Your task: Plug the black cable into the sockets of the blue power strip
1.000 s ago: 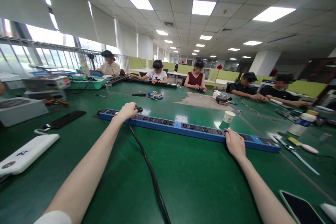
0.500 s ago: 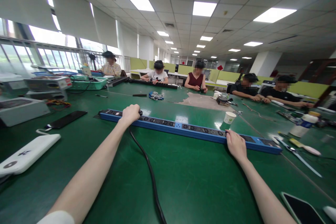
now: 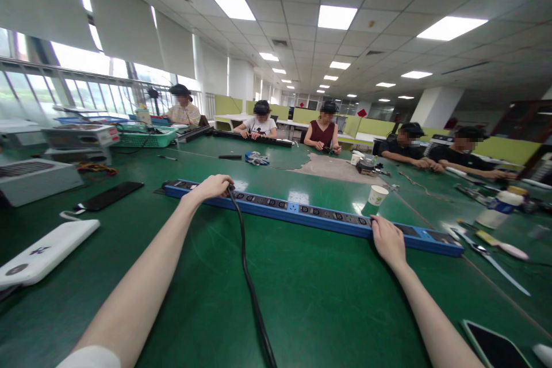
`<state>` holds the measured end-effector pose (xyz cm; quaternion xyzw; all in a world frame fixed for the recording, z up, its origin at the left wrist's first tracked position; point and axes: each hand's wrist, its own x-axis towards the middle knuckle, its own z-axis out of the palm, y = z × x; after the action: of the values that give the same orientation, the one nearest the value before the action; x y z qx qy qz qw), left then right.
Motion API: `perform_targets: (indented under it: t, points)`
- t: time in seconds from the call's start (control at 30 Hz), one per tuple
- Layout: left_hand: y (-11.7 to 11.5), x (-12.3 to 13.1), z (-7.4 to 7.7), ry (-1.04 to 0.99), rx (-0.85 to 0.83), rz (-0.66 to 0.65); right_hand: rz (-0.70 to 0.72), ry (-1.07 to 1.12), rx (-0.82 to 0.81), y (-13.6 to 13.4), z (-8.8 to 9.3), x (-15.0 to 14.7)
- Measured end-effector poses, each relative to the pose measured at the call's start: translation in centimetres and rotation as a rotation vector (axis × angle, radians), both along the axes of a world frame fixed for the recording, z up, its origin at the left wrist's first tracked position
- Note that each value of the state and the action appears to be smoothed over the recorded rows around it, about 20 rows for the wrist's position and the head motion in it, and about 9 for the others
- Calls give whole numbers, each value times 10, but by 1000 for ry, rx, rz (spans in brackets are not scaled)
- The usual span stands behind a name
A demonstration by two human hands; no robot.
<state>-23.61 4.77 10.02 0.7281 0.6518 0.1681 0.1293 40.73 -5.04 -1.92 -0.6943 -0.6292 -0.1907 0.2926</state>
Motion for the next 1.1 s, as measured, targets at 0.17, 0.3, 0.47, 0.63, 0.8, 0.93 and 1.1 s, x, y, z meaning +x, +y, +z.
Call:
perform_targets:
  t: [0.17, 0.3, 0.47, 0.63, 0.8, 0.93, 1.1]
  points:
    - [-3, -13, 6, 67, 16, -132, 7, 18, -4, 0, 0, 0]
    - [-11, -5, 16, 170, 213, 16, 16, 30, -1, 0, 1, -1]
    - [-17, 15, 14, 198, 435, 107, 12, 32, -1, -1, 0, 0]
    - [-9, 30, -1, 183, 355, 225, -3, 12, -3, -1, 1, -1]
    - [-1, 33, -14, 123, 320, 395, -1, 25, -12, -2, 3, -4]
    - [3, 28, -21, 74, 303, 459, 2, 23, -10, -2, 3, -3]
    - [6, 27, -26, 73, 315, 446, -2, -5, -11, 0, 0, 0]
